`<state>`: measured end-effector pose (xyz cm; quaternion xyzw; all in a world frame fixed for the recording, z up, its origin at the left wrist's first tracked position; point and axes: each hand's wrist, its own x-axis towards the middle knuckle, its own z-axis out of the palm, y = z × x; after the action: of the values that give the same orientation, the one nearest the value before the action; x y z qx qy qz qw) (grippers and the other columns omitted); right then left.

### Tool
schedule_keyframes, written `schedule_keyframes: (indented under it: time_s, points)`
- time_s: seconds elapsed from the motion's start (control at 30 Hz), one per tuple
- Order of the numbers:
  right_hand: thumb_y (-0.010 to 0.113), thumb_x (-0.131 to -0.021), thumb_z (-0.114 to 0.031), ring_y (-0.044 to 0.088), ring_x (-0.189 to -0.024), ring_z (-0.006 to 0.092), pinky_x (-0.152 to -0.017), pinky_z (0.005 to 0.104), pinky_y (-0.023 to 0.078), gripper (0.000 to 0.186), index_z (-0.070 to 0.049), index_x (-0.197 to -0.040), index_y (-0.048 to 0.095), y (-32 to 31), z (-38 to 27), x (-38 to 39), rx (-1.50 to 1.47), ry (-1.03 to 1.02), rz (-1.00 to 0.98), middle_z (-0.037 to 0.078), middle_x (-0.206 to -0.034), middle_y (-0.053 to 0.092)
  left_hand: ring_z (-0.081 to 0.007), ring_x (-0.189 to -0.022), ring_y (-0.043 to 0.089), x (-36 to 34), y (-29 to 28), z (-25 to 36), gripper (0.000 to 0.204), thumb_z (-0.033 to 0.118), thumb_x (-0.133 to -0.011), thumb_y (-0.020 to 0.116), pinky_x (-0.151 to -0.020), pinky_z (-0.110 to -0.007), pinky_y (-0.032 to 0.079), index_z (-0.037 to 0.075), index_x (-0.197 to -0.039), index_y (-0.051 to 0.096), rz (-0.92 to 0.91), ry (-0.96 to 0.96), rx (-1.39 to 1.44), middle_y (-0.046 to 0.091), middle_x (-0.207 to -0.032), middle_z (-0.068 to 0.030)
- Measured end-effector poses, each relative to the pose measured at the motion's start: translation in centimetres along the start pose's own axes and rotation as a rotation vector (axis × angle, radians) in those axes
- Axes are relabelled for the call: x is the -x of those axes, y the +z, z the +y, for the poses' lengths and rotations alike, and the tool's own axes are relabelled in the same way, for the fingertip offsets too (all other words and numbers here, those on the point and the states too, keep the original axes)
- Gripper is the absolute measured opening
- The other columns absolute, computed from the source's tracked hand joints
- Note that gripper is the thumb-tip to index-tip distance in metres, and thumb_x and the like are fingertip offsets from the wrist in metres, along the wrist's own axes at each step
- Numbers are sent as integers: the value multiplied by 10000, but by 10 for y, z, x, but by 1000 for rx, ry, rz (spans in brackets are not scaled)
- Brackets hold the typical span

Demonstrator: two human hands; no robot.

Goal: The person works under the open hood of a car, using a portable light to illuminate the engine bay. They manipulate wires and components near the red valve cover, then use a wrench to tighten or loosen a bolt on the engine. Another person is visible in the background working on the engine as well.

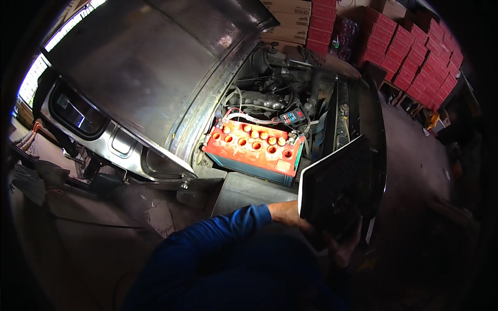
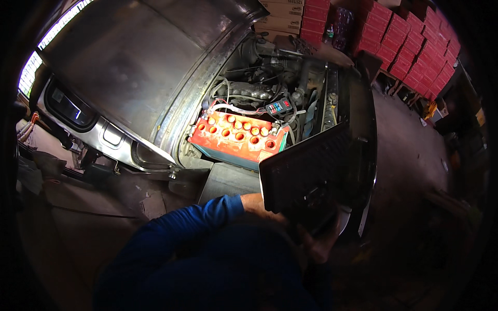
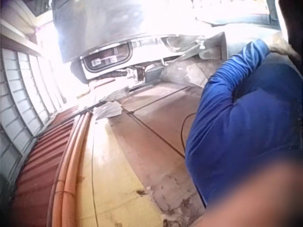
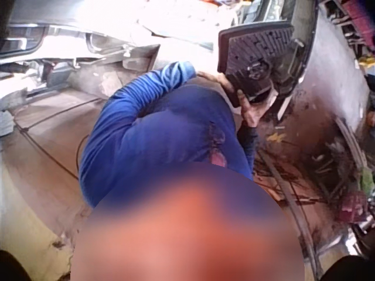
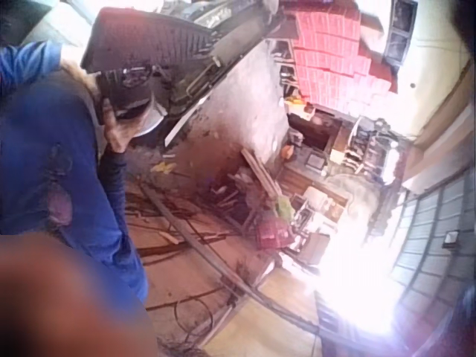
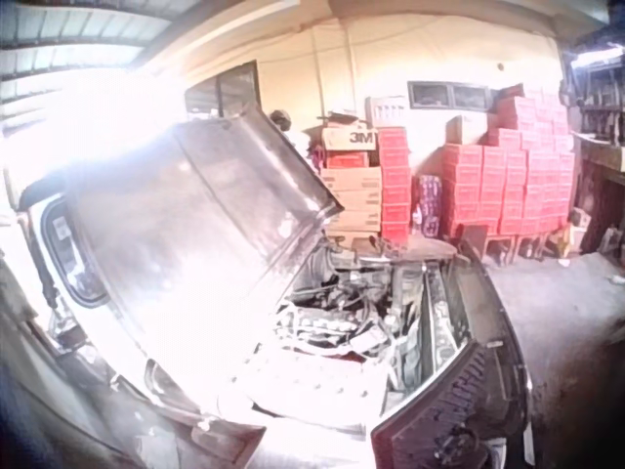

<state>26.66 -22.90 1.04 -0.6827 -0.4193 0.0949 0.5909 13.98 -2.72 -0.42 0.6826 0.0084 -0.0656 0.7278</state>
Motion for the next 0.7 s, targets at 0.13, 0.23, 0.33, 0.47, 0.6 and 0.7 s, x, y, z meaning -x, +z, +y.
schedule_keyframes:
  time_s: [0.13, 0.23, 0.33, 0.47, 0.6, 0.7]
  points:
    - [923, -706, -20, 634, -1177, 244, -942, 337, 547, 808, -21, -1381, 480, 4, -2, -2, -239, 250, -178, 142, -1284, 617, -182, -897, 677, -8, -1, -34, 470, 280, -859, 807, -788, -368, 575, -25, -1195, 685, 240, 181, -41, 742, -1069, -80]
    - [921, -718, 4, 652, -1143, 218, -919, 319, 568, 760, -26, -1343, 488, 5, 19, -2, -164, 270, -334, 141, -1254, 629, -180, -880, 673, -14, -6, -68, 449, 340, -909, 749, -769, -365, 570, -17, -1175, 694, 331, -129, 482, 740, -1054, -84]
    - [941, -701, -54, 634, -1016, 180, -899, 354, 561, 831, -28, -1385, 470, 15, 62, 9, -104, 178, -319, 72, -1134, 636, -246, -996, 666, -24, -10, -96, 455, 367, -987, 626, -850, -392, 548, 13, -1272, 629, 337, -316, 450, 708, -1157, -142]
    - [927, -691, -47, 656, -1078, 208, -936, 369, 557, 782, -21, -1347, 501, 29, 116, 32, -221, 282, -219, 101, -1181, 662, -424, -1349, 530, -28, -22, -113, 517, 277, -984, 573, -1126, -465, 438, 42, -1439, 508, 267, -140, -431, 560, -1438, -264]
    - [903, -685, -23, 650, -1129, 226, -975, 381, 544, 779, -33, -1356, 509, 34, 136, 45, -43, 271, -155, 116, -1219, 661, -392, -1393, 496, 0, -42, -109, 630, 344, -863, 704, -1165, -455, 410, -25, -1360, 588, 128, -380, -1073, 556, -1446, -265]
    - [891, -675, -13, 630, -1171, 235, -1001, 378, 529, 807, -49, -1377, 496, 29, 138, 46, -52, 322, -127, 122, -1251, 642, -363, -1370, 522, 57, -64, -97, 796, 406, -819, 758, -1154, -437, 415, -33, -1437, 513, 171, -417, -968, 571, -1431, -256]
